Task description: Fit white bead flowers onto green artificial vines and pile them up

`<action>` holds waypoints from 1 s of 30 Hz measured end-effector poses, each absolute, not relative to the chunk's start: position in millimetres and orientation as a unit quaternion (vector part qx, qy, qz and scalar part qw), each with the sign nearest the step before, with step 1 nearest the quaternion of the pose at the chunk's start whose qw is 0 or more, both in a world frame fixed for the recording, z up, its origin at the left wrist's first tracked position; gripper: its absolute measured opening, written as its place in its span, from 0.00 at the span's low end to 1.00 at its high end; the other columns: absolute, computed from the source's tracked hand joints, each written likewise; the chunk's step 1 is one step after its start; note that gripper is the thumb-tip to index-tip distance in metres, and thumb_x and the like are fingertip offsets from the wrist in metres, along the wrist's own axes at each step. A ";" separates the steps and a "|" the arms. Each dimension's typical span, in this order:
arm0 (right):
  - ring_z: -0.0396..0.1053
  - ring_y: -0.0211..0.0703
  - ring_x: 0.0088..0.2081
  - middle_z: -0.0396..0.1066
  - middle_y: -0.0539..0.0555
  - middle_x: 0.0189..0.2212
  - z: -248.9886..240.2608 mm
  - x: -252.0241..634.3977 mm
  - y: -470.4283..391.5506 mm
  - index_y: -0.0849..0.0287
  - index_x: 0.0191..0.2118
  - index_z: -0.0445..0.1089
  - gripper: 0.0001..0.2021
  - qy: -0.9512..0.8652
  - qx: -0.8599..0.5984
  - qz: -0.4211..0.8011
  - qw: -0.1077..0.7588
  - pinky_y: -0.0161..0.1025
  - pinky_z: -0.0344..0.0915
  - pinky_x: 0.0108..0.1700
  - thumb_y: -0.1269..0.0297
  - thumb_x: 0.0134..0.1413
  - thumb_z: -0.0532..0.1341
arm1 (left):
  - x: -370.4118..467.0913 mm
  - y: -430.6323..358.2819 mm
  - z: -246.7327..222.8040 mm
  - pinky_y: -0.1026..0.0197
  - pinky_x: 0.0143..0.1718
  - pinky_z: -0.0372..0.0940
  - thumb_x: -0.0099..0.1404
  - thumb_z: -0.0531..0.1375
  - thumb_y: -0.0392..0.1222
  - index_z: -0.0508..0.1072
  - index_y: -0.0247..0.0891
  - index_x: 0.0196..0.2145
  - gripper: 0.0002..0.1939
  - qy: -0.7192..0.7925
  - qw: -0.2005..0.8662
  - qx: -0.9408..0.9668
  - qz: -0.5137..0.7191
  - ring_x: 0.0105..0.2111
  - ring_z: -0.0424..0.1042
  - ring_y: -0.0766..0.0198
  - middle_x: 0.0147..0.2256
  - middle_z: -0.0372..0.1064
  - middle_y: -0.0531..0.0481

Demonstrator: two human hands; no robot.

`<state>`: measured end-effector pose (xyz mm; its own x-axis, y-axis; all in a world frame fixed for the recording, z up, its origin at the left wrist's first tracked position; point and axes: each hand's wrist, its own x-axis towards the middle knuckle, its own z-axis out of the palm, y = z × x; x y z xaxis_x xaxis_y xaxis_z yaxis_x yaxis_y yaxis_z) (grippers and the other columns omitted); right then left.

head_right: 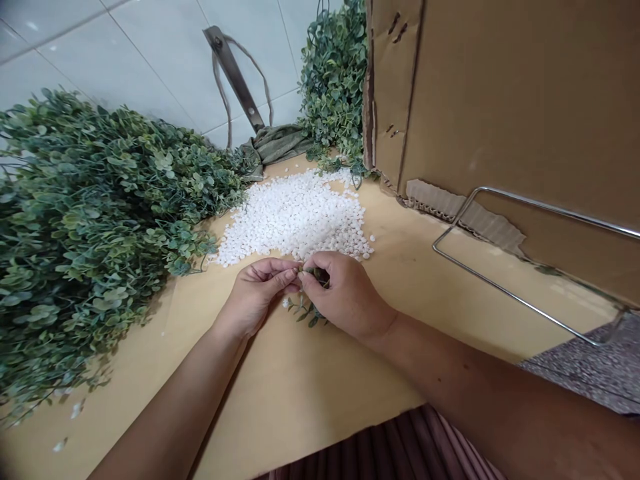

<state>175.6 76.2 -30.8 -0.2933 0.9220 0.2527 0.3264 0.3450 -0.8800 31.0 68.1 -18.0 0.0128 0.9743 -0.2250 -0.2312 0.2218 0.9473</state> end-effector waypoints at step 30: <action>0.62 0.37 0.23 0.67 0.50 0.20 -30.7 176.5 75.6 0.62 0.23 0.67 0.07 -0.722 -0.438 0.382 0.375 0.34 0.57 0.26 0.69 0.48 0.54 | 27.1 70.8 -13.8 0.64 0.26 0.67 0.33 0.72 0.39 0.75 0.32 0.20 0.14 0.535 0.613 0.388 0.433 0.19 0.69 0.70 0.19 0.72 0.52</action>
